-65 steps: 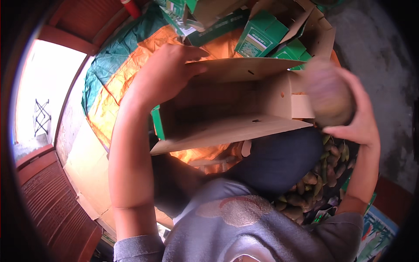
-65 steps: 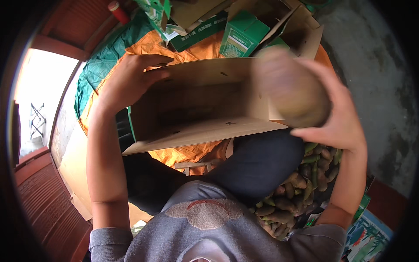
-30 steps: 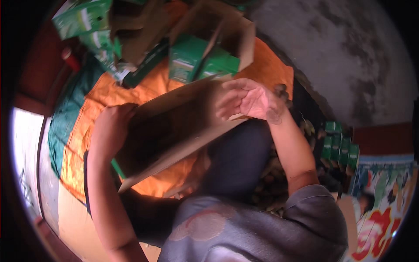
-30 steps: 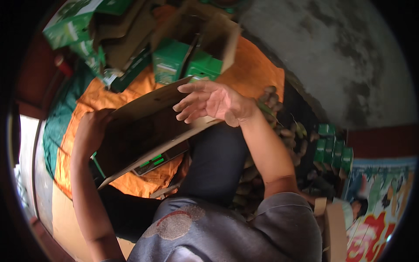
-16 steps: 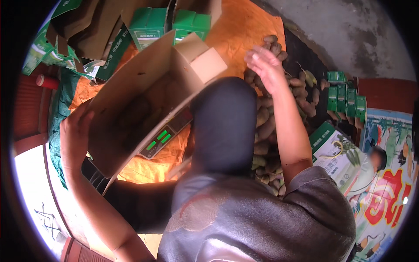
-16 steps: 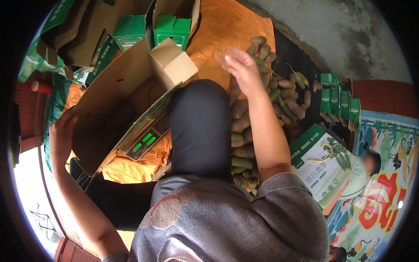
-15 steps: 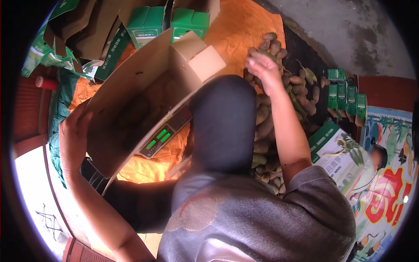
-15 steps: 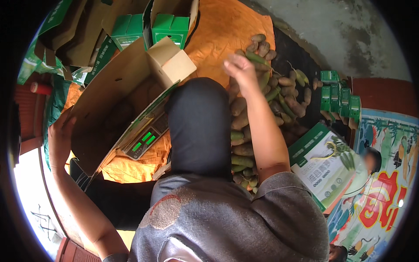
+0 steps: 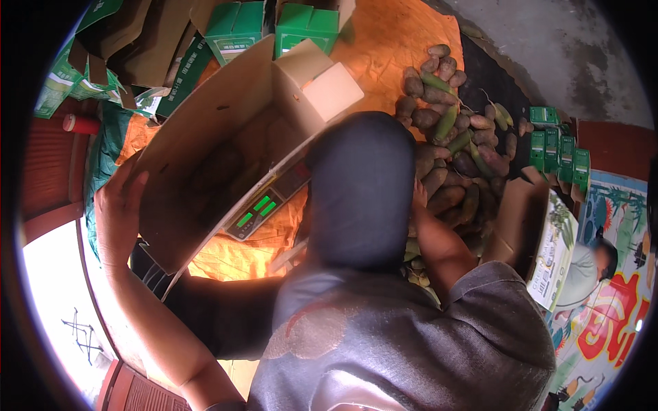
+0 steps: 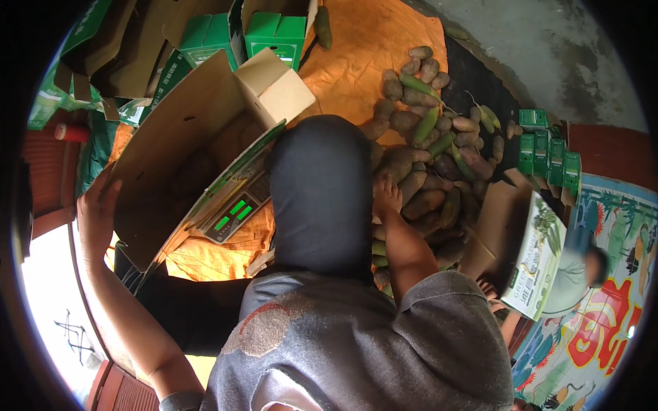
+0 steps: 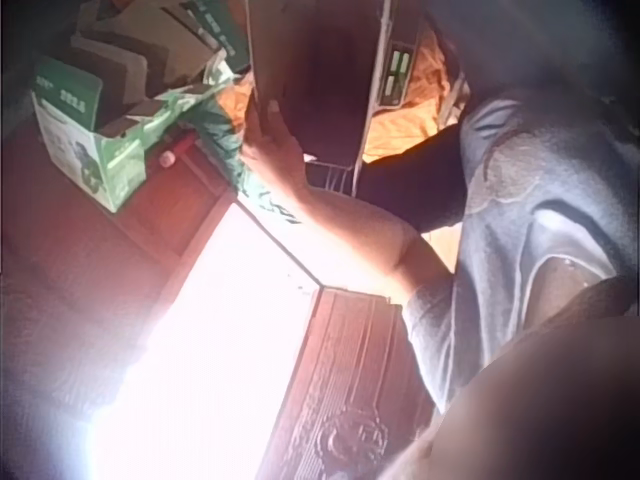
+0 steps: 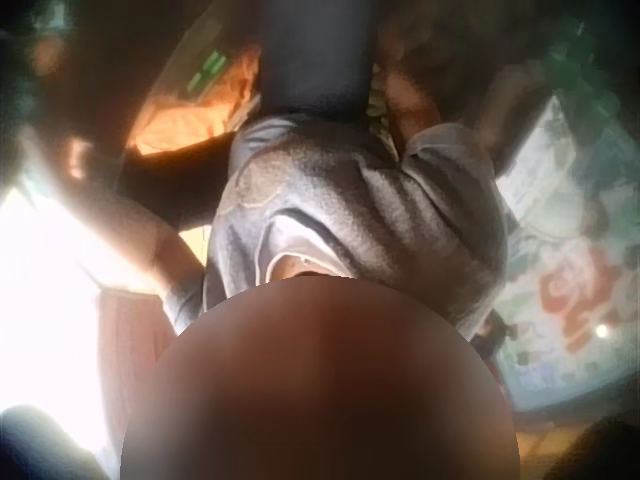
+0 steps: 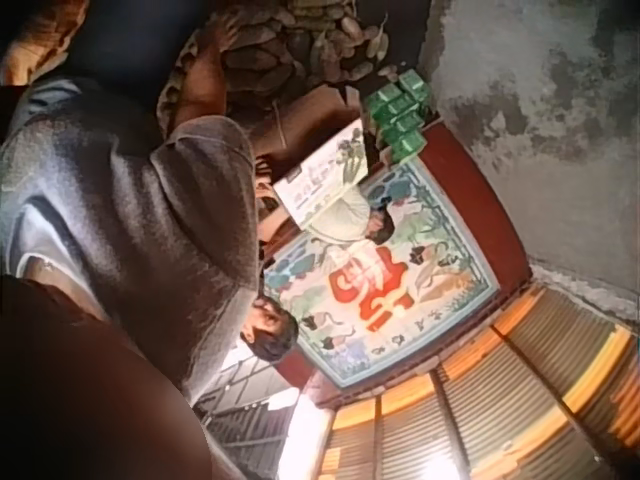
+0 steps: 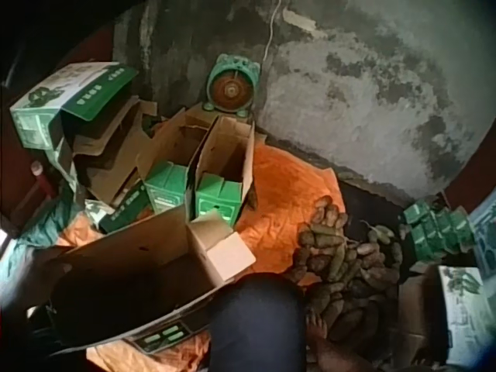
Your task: Weigh and pack sweet potatoes into boxes for shipping.
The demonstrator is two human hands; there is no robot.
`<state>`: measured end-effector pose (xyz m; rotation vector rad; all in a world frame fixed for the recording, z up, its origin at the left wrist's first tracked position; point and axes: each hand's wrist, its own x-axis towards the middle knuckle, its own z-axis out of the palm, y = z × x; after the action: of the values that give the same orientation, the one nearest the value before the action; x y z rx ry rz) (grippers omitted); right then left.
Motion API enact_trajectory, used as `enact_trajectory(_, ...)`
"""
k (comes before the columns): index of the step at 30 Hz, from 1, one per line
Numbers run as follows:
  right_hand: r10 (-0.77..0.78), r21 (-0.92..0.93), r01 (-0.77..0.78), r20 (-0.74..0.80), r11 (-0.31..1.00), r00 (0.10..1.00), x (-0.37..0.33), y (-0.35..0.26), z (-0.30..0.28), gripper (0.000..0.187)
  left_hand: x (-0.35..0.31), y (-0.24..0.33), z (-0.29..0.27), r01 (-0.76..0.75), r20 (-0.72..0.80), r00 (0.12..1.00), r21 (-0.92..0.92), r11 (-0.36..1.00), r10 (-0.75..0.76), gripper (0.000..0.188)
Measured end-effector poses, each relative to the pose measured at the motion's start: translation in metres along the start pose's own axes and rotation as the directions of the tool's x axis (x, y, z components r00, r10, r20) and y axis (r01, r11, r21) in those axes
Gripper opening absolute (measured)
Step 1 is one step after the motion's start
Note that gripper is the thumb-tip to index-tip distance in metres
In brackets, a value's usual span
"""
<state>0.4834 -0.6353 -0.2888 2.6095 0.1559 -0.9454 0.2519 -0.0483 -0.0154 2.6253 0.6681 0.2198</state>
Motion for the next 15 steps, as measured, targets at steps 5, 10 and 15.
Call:
enact_trajectory(5, 0.249, 0.61, -0.142, -0.093, 0.779, 0.964, 0.028, -0.011, 0.032, 0.076, 0.001, 0.014, -0.006, 0.025, 0.017, 1.0, -0.019, 1.0, -0.025, 0.03)
enact_trajectory(10, 0.258, 0.08, -0.254, -0.514, 0.964, 0.818, 0.063, 0.019, 0.111, 0.059, 0.009, 0.017, -0.001, 0.027, 0.014, 1.0, -0.048, 0.998, -0.026, 0.031)
enact_trajectory(15, -0.135, -0.471, -0.039, -0.331, 0.881, 0.934, 0.006, 0.011, 0.105, 0.064, -0.003, 0.017, -0.014, 0.084, 0.041, 0.996, -0.016, 0.996, -0.084, 0.032)
